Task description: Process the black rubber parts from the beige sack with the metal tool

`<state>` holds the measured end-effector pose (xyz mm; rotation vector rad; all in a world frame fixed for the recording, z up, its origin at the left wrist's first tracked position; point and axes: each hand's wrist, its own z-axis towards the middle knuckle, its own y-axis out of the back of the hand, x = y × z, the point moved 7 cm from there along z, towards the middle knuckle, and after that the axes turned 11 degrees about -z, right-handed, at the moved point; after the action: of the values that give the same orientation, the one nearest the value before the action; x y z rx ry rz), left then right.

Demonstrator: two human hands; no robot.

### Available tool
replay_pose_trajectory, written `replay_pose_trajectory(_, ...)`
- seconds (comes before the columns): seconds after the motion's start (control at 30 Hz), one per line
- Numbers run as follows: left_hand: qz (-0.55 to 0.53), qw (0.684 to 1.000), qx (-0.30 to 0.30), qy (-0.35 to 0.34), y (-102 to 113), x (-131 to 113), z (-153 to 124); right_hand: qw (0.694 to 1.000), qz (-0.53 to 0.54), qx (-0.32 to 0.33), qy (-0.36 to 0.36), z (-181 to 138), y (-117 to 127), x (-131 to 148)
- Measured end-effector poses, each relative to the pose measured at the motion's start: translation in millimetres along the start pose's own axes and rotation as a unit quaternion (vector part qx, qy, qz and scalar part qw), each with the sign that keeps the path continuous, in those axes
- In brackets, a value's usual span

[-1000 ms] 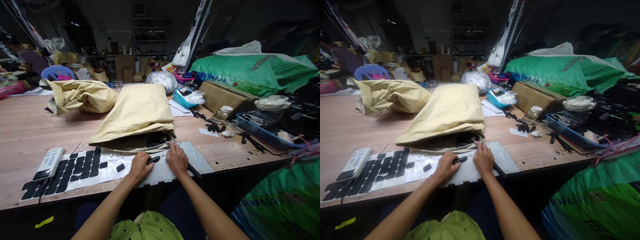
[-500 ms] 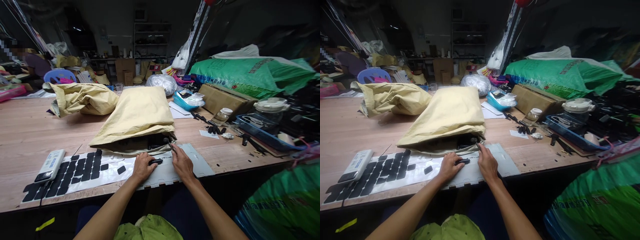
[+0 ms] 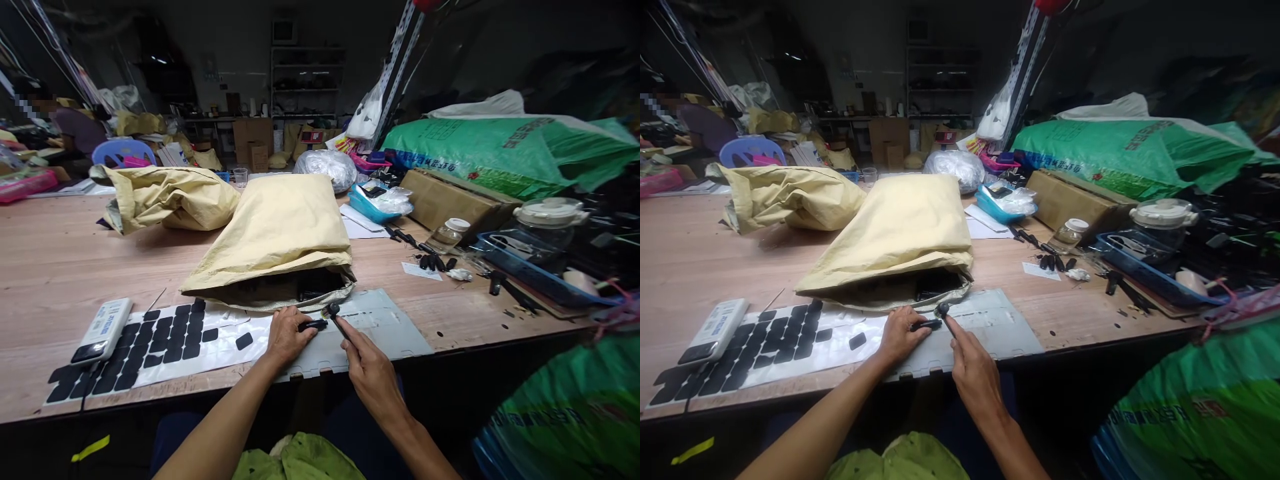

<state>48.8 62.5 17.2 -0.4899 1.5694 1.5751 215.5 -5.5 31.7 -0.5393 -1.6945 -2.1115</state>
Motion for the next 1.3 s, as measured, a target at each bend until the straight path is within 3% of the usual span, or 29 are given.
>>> replay_pose_trajectory(0.1,0.001,1.000,0.000,0.004,0,1,0,1.000,-0.017,0.020,-0.010,0,-4,0)
replay_pose_trajectory(0.27,0.002,1.000,-0.003,0.003,-1,0,0,1.000,-0.008,-0.014,0.015,-2,-1,12)
replay_pose_trajectory(0.47,0.003,1.000,-0.008,0.011,-1,1,1,0.999,-0.014,0.042,0.004,-10,-14,15)
replay_pose_trajectory(0.63,-0.006,1.000,-0.012,0.008,-2,2,1,0.997,-0.073,-0.012,-0.028,24,-3,4)
replay_pose_trajectory(0.8,0.007,1.000,-0.018,0.001,-2,1,-1,0.974,-0.204,-0.017,-0.093,71,-9,-14)
replay_pose_trajectory(1.07,0.042,0.998,-0.030,-0.048,-2,-6,1,0.941,-0.321,-0.071,-0.077,79,-26,-16)
replay_pose_trajectory(1.2,0.017,0.987,-0.051,-0.152,2,-34,-37,0.935,-0.339,-0.069,-0.072,80,-27,-15)
replay_pose_trajectory(1.3,-0.023,0.961,0.050,-0.272,-8,-49,-98,0.932,-0.346,-0.072,-0.073,80,-27,-16)
